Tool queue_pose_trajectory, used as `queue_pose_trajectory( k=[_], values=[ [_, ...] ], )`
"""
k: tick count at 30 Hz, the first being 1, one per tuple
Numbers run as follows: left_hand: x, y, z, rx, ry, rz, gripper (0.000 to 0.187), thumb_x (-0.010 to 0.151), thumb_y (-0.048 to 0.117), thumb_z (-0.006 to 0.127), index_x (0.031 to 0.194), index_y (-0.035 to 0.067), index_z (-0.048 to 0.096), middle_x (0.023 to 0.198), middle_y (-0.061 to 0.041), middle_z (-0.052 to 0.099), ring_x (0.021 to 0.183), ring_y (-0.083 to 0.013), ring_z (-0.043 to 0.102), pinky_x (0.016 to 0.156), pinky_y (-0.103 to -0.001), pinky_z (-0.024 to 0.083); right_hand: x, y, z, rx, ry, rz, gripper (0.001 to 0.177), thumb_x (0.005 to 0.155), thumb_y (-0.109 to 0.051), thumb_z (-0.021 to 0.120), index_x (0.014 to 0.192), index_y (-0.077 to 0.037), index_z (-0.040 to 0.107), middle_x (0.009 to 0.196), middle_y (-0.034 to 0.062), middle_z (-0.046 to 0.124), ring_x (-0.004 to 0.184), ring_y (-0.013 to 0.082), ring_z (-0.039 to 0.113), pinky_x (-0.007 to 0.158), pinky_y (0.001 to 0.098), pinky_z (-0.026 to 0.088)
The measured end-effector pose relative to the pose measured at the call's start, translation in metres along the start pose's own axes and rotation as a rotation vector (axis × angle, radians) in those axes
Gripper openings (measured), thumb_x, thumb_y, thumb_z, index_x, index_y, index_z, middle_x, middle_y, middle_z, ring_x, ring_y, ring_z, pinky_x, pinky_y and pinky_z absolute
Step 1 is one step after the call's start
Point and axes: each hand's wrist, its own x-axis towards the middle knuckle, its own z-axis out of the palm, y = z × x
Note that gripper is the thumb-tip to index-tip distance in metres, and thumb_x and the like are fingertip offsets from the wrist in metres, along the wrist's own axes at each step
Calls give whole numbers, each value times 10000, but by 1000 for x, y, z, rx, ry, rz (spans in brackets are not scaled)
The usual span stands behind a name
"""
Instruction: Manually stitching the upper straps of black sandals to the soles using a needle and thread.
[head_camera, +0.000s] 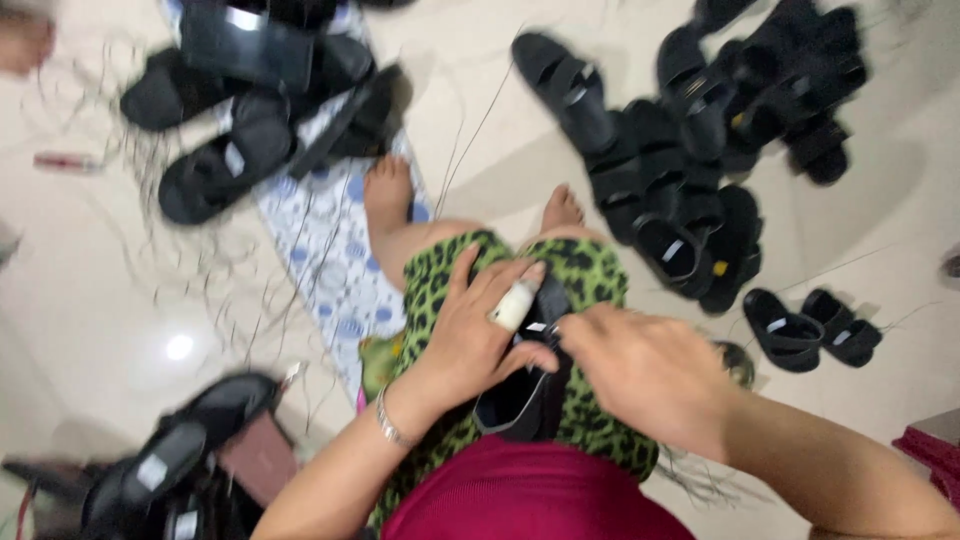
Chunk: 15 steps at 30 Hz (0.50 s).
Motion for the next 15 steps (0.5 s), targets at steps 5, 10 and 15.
queue_pose_trajectory(
  k=[5, 10, 15],
  values=[
    [-1, 5, 3, -3, 10, -40, 859, 787, 591, 696, 1389, 11, 500, 1361, -162, 564, 1259, -352, 559, 1187, -631, 208, 2, 5, -5, 275, 160, -38, 137, 923, -151, 654, 1046, -123, 600, 758, 43, 613, 498, 228, 601, 438, 377, 483],
    [-15, 27, 3, 187, 203, 191, 232, 859, 213, 764, 1014, 57, 690, 1051, -115, 621, 982, -292, 619, 1031, -578, 389, -10, 9, 9, 348, 233, 45, 177, 915, -194, 664, 1066, -105, 635, 787, 48, 715, 509, 231, 668, 444, 352, 537],
    [-17, 34, -5, 214, 123, 192, 288, 794, 114, 661, 1044, -25, 698, 1019, -166, 610, 827, -283, 517, 882, -465, 432, -11, -1, 5, 215, 272, 35, 190, 927, -201, 672, 1076, -93, 625, 814, 48, 693, 508, 225, 653, 473, 338, 541]
  ],
)
